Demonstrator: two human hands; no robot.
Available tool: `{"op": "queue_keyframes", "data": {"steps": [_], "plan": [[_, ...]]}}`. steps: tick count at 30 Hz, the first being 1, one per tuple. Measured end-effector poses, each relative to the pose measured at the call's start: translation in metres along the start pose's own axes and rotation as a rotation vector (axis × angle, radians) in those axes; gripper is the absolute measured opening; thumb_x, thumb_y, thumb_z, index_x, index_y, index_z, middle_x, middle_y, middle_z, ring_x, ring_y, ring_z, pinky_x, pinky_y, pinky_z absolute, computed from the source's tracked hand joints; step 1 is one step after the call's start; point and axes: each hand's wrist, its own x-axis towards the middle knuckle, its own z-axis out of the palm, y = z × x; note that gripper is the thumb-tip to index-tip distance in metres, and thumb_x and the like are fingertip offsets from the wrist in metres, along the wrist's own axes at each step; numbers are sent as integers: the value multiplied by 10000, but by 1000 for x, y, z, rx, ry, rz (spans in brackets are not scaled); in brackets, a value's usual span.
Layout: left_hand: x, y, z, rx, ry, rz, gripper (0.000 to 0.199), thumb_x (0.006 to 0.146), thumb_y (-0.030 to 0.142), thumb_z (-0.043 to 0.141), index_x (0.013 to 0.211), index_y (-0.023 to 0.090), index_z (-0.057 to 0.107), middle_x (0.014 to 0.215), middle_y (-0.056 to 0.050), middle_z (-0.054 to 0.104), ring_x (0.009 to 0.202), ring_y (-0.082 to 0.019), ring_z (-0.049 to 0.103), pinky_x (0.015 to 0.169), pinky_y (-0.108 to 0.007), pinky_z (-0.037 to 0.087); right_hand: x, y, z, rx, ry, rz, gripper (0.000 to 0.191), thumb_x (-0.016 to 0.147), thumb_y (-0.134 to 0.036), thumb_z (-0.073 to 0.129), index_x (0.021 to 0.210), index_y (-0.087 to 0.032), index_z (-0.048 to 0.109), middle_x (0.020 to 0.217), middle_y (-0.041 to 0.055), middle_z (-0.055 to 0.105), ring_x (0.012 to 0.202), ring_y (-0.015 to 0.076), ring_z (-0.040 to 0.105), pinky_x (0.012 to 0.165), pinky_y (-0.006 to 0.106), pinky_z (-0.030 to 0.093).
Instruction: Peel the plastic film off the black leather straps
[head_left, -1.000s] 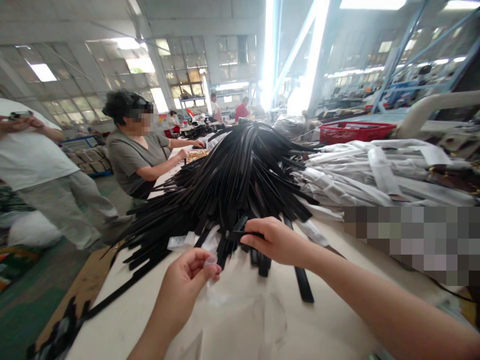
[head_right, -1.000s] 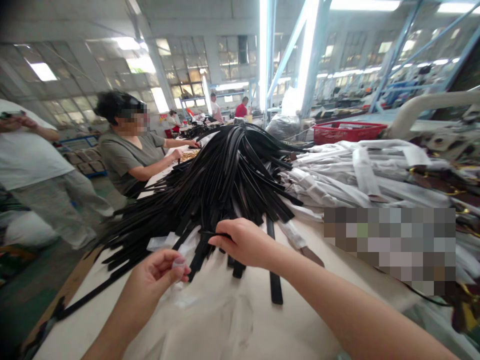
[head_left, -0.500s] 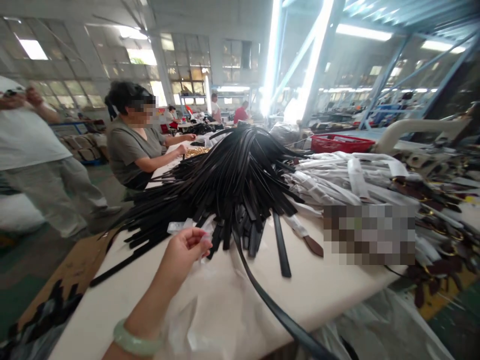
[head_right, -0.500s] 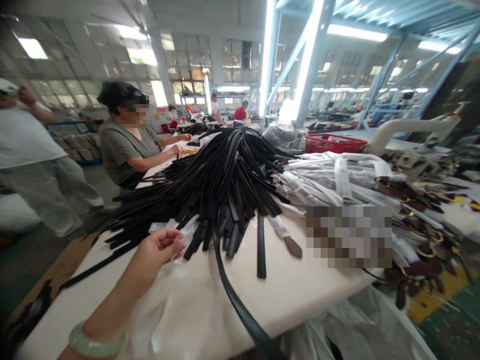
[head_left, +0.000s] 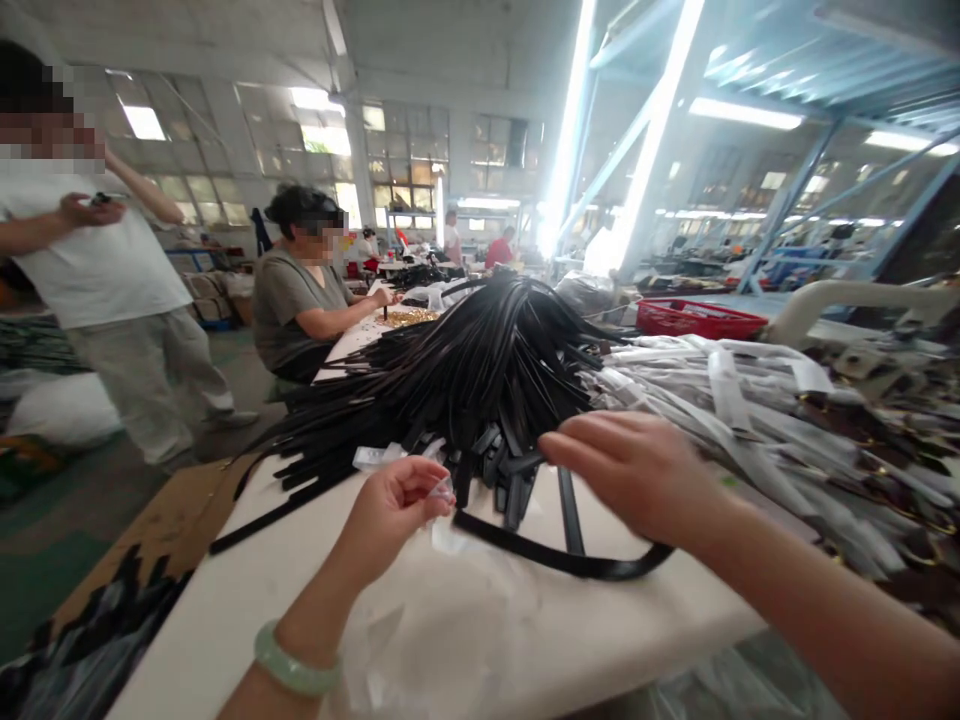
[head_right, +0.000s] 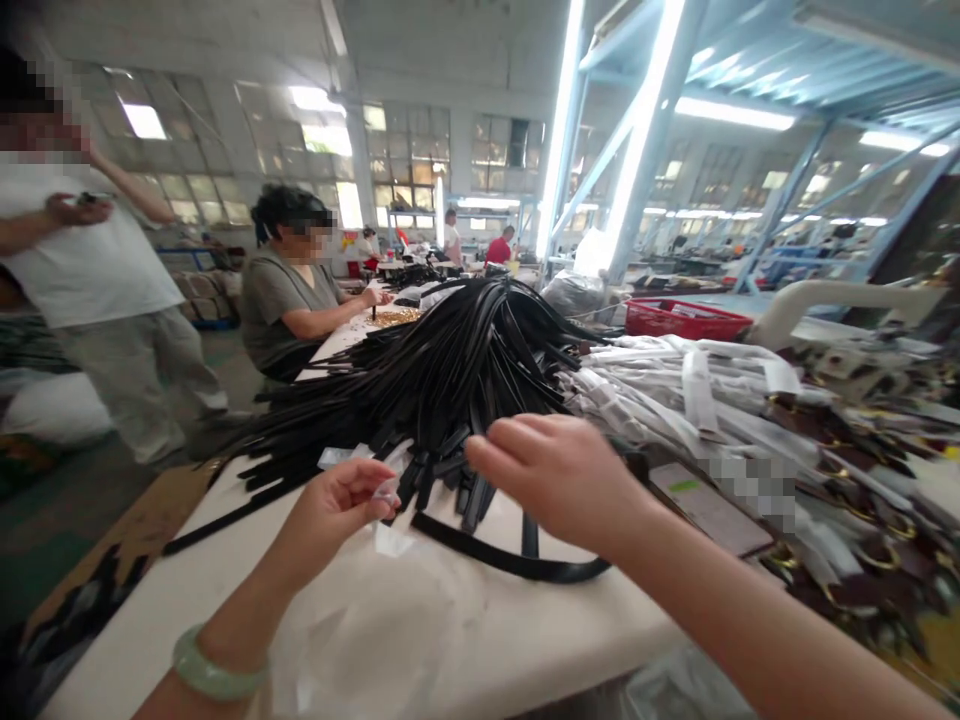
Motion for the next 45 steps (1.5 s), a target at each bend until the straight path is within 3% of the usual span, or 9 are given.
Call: {"op": "queue_keyframes", "data": {"steps": [5, 8, 17, 27, 31, 36, 40, 42, 45], "plan": [[0, 5, -13, 16, 18, -3, 385, 655, 300, 814, 931, 123, 613, 718, -58, 723, 624, -150, 651, 632, -249, 498, 40, -13, 65, 10, 67, -53, 80, 927, -196, 528, 933, -187, 607, 747, 13, 575, 768, 166, 529, 791, 292, 411], [1, 4, -16, 18, 26, -38, 407, 669, 333, 805, 950, 120, 601, 742, -78, 731, 625, -161, 654, 632, -263, 499, 47, -19, 83, 62, 102, -62, 67, 918, -178, 537, 923, -194, 601, 750, 3, 568, 782, 162, 523, 910, 291, 383], [5, -2, -14, 131, 90, -117, 314, 660, 303, 773, 853, 119, 607, 735, -87, 731, 636, -193, 662, 636, -294, 506, 45, -20, 86, 93, -6, -73, 85, 935, -237, 519, 887, -203, 580, 720, 0, 515, 707, 168, 437, 754, 330, 326], [8, -5, -14, 160, 96, -166, 337, 653, 291, 771, 890, 117, 606, 770, -90, 739, 660, -196, 671, 668, -301, 513, 40, -25, 96, 158, -103, 24, 65, 923, -201, 510, 903, -193, 571, 757, 12, 538, 712, 169, 437, 737, 334, 279], [10, -6, -14, 195, 90, -186, 305, 664, 299, 757, 877, 130, 617, 763, -72, 740, 679, -206, 678, 680, -305, 513, 38, -23, 96, 168, -107, -14, 66, 925, -214, 521, 874, -196, 559, 756, 4, 541, 709, 169, 433, 747, 331, 286], [8, -6, -7, 555, 63, -71, 126, 756, 245, 634, 820, 157, 699, 774, -43, 731, 740, -204, 661, 702, -290, 480, 39, -31, 101, 179, -49, -110, 168, 956, -206, 451, 815, -186, 541, 737, 1, 546, 695, 173, 427, 747, 343, 296], [7, -4, -5, 808, 70, 51, 131, 771, 207, 610, 791, 181, 738, 773, -29, 730, 735, -202, 646, 718, -290, 458, 40, -35, 106, 185, -28, -89, 185, 938, -195, 474, 769, -178, 548, 701, 2, 547, 669, 169, 430, 741, 344, 314], [7, -3, -6, 767, 42, 19, 138, 775, 243, 645, 839, 179, 749, 814, -40, 736, 758, -211, 652, 725, -292, 469, 39, -34, 105, 183, -35, -78, 167, 916, -189, 509, 757, -177, 556, 697, 2, 552, 663, 164, 437, 732, 341, 322], [7, -4, -9, 513, -11, -108, 240, 779, 315, 690, 959, 168, 750, 921, -70, 739, 844, -225, 664, 764, -296, 498, 35, -28, 104, 178, 11, -85, 160, 916, -179, 514, 771, -175, 583, 687, -3, 553, 657, 154, 448, 733, 334, 337]]}}
